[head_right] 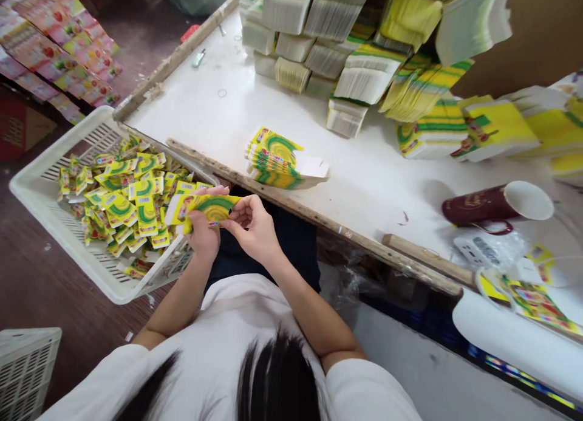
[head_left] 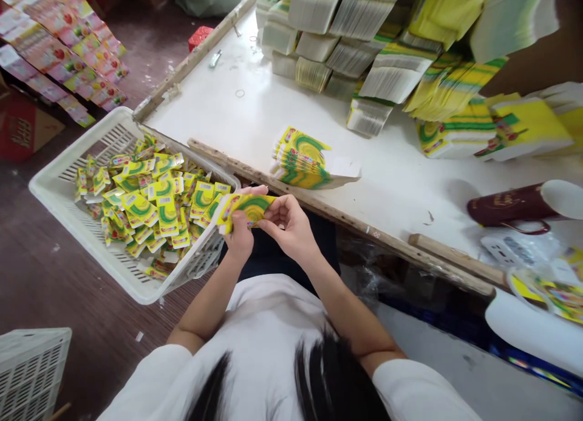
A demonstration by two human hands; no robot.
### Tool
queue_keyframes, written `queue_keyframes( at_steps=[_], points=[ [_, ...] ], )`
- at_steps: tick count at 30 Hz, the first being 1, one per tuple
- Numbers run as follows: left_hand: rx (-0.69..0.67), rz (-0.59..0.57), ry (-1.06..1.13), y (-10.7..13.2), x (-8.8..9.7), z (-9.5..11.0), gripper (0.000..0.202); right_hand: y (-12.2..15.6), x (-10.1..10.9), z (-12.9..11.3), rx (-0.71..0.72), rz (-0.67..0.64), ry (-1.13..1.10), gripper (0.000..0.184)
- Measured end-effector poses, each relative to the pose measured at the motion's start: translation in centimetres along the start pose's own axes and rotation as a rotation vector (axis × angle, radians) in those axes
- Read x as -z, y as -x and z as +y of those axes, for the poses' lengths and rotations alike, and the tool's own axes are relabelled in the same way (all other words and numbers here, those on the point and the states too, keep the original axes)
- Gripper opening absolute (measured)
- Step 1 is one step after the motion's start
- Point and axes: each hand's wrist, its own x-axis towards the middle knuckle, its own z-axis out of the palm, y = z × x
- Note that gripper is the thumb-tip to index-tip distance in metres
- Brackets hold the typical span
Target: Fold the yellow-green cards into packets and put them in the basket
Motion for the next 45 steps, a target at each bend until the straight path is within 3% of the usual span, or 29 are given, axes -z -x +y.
queue_keyframes(
  at_steps=[4,8,18,21,25,29,35,38,41,45],
  points=[
    [0.181,0.098,0.219,-1.3,-1.0,1.1,0.046,0.6,-0.2,-0.5,0.064,-0.096,-0.007,0.045],
    [0.23,0.097,0.325,-2.2,-0.9,1.9,0.054,0.9,-0.6,-0.3,0.028,-0.214,-0.093,0.049],
    [0.227,0.067,0.117,-0.6,0.3,0.6,0.057,0.6,-0.2,-0.7,-0.173,-0.191,-0.231,0.054],
    [0.226,0.087,0.122,-0.7,0.4,0.4,0.052,0.7,-0.1,-1.0,-0.119,-0.212,-0.155,0.057],
    [0.26,0.102,0.292,-1.2,-0.2,0.4,0.048,1.4,-1.2,-0.6,0.017,-0.216,-0.008,0.049],
    [0.271,0.118,0.399,-1.3,-0.2,0.4,0.047,1.7,-2.1,0.5,0.04,-0.15,0.128,0.042],
    [0.252,0.025,0.205,-1.0,1.6,-0.5,0.06,0.2,-0.1,0.1,0.109,-0.008,0.283,0.022],
    [0.24,0.104,0.065,-0.6,2.4,-1.5,0.048,0.0,1.0,-0.5,0.18,0.02,0.399,0.011],
    [0.251,0.175,-0.052,-0.4,3.1,-1.9,0.035,0.0,1.8,-0.7,0.224,0.026,0.491,0.013],
    [0.203,0.037,-0.138,-1.8,4.8,-0.2,0.048,-0.5,3.3,-0.6,0.357,0.055,0.698,0.015]
  ],
)
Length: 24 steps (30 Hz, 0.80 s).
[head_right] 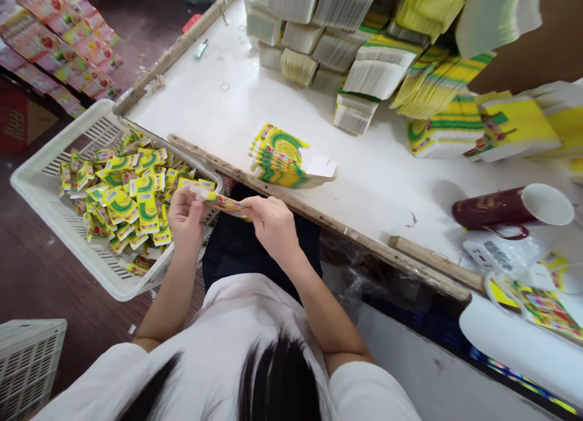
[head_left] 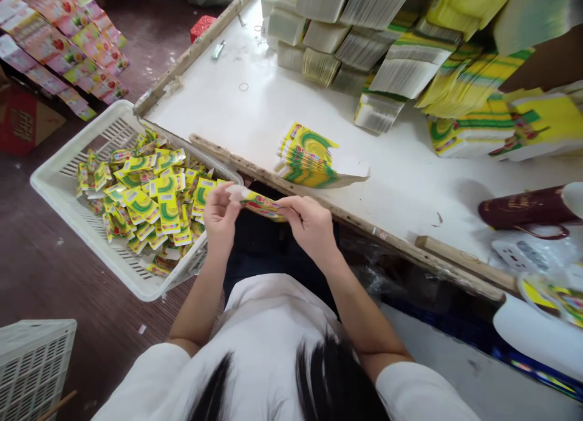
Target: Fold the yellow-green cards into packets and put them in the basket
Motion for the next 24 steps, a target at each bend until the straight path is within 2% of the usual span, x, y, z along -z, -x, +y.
queue_keyframes(
  at_steps=[3,5,6,8,9,11,13,14,17,19,22,24],
  points=[
    [-0.197,-0.149,-0.191,-1.0,1.3,2.5,0.075,-0.2,0.7,0.7,0.123,-0.031,0.131,0.021],
    [-0.232,-0.345,-0.402,-1.1,1.4,3.6,0.094,-0.1,0.8,0.6,0.21,-0.122,0.121,0.023],
    [-0.22,-0.452,-0.491,-1.0,1.1,3.8,0.098,0.0,0.6,0.4,0.247,-0.165,0.096,0.023],
    [-0.162,-0.612,-0.621,-0.4,0.3,3.6,0.087,0.3,0.3,-0.1,0.27,-0.165,0.04,0.02],
    [-0.133,-0.639,-0.667,-0.1,-0.2,3.3,0.077,0.4,0.1,-0.4,0.243,-0.109,0.008,0.02],
    [-0.108,-0.615,-0.731,0.7,-0.9,2.6,0.064,0.7,-0.4,-0.7,0.12,0.069,-0.087,0.041],
    [-0.149,-0.569,-0.749,1.3,-1.3,2.2,0.067,0.8,-0.9,-0.6,-0.037,0.17,-0.265,0.064],
    [-0.19,-0.573,-0.738,1.6,-1.5,2.0,0.072,0.8,-1.1,-0.5,-0.115,0.135,-0.388,0.067],
    [-0.352,-0.63,-0.691,2.1,-1.8,1.9,0.08,0.8,-1.8,0.2,-0.313,-0.197,-0.771,0.059],
    [-0.436,-0.63,-0.682,2.4,-1.9,1.7,0.078,0.7,-2.1,0.6,-0.391,-0.354,-0.901,0.057],
    [-0.453,-0.569,-0.704,2.5,-1.9,1.5,0.064,0.7,-2.0,0.9,-0.409,-0.317,-0.873,0.068],
    [-0.403,-0.583,-0.732,2.5,-1.8,1.4,0.058,0.9,-1.9,0.9,-0.351,-0.244,-0.813,0.079]
  ],
)
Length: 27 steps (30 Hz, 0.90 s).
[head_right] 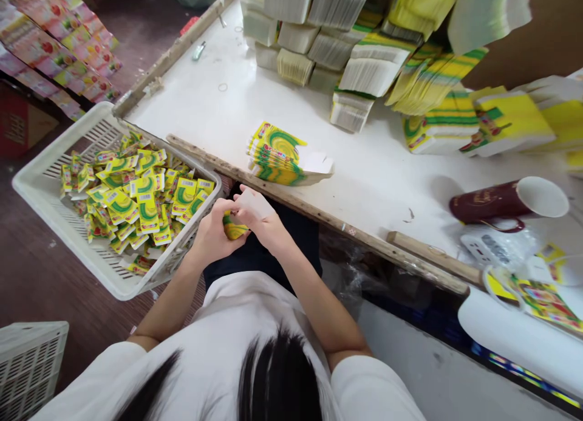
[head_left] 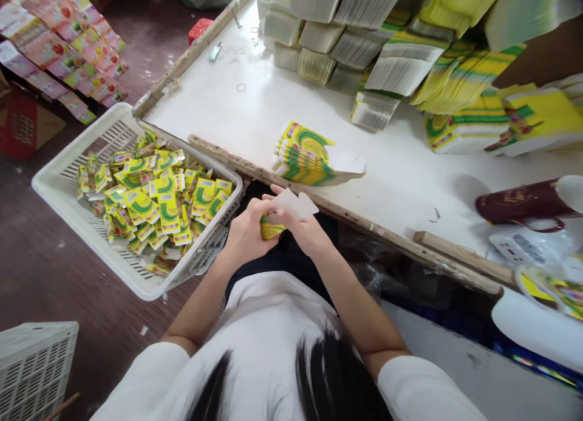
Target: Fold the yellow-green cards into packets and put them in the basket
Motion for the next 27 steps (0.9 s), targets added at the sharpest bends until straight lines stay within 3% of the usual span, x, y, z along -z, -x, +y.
queue_keyframes(
  at_steps=[3,6,8,11,15,22,27],
  points=[
    [0.042,-0.083,0.044,-0.1,-0.2,-0.3,0.062,0.6,-0.2,-0.5,0.18,-0.043,0.184,0.084],
    [0.035,0.003,0.084,-0.4,-0.8,-0.8,0.073,1.1,-0.5,-1.2,0.293,-0.08,0.44,0.053],
    [0.051,0.087,0.051,-0.5,-1.0,-1.0,0.076,1.1,-0.4,-1.3,0.314,-0.005,0.533,0.04],
    [0.103,0.122,-0.06,-0.6,-0.4,-1.2,0.066,0.7,0.2,-1.1,0.336,0.12,0.544,0.039],
    [0.128,0.074,-0.131,-0.5,1.1,-1.4,0.051,0.3,1.3,-0.7,0.318,0.004,0.609,0.037],
    [0.114,0.0,-0.083,-0.6,1.7,-1.0,0.054,0.3,2.7,-2.3,0.334,-0.122,0.755,0.023],
    [0.069,0.077,-0.141,-0.8,1.7,-0.9,0.05,0.0,1.0,-2.6,0.354,-0.002,0.783,0.032]
  ],
)
